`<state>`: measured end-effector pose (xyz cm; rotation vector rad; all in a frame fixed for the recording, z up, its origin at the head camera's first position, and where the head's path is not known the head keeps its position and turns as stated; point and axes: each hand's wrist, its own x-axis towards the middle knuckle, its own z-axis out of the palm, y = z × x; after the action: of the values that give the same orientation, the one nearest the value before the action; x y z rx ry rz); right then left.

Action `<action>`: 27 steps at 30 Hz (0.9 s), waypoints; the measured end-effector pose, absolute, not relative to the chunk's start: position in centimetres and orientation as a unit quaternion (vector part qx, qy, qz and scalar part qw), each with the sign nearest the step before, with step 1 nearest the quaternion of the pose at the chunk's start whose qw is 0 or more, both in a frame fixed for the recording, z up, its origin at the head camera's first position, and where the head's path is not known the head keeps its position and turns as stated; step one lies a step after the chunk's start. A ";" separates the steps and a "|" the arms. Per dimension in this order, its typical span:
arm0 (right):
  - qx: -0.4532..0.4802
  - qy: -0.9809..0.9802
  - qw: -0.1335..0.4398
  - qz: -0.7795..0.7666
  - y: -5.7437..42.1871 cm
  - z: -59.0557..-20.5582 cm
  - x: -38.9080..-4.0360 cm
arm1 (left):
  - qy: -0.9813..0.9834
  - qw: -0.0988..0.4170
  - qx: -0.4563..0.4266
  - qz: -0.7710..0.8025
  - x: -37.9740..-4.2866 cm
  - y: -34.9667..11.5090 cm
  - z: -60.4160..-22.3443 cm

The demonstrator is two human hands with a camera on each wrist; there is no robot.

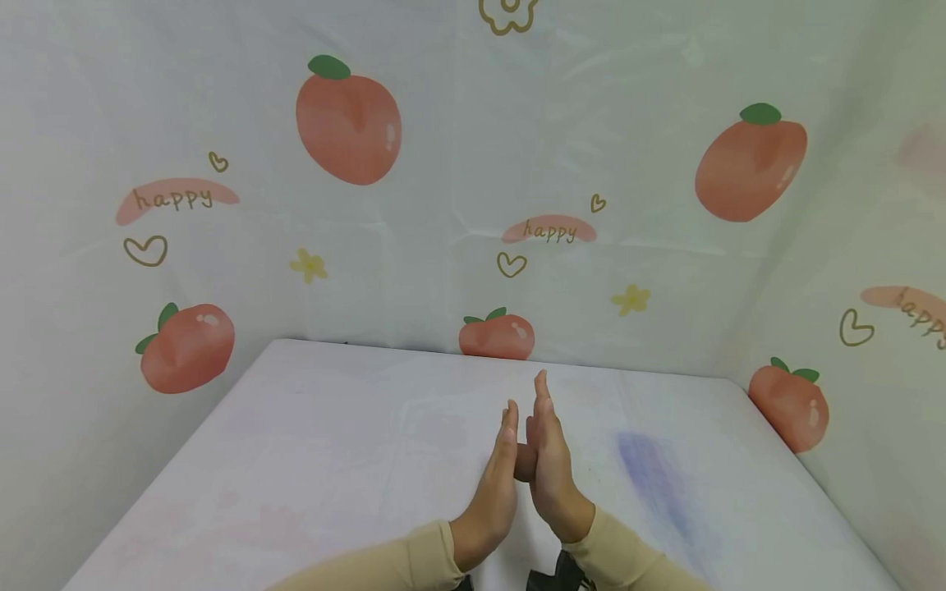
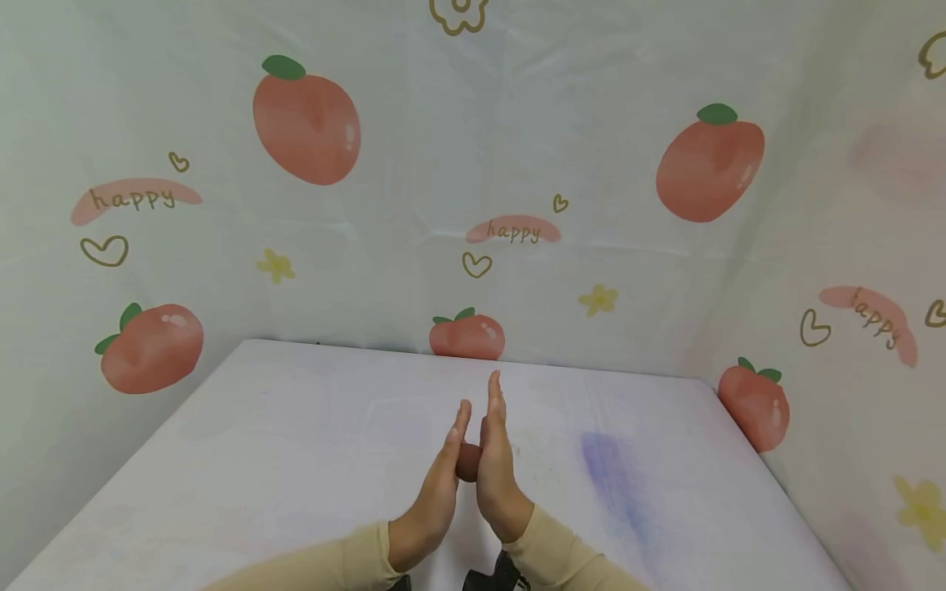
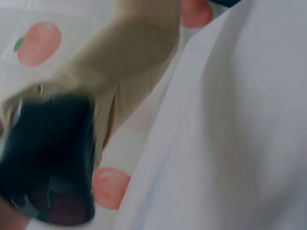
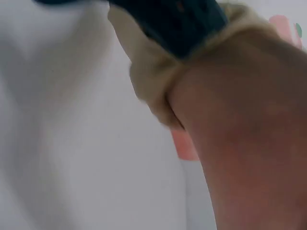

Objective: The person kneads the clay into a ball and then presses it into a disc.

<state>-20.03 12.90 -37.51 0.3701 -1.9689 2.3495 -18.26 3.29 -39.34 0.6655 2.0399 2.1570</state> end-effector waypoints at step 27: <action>0.172 -0.647 0.047 0.741 11.2 -36.9 -17.3 | 0.635 0.059 0.125 0.760 -21.2 2.4 -38.4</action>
<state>-17.31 11.18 -36.85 0.5246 -1.9752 2.2601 -21.20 2.41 -38.40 0.3779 1.9233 2.3009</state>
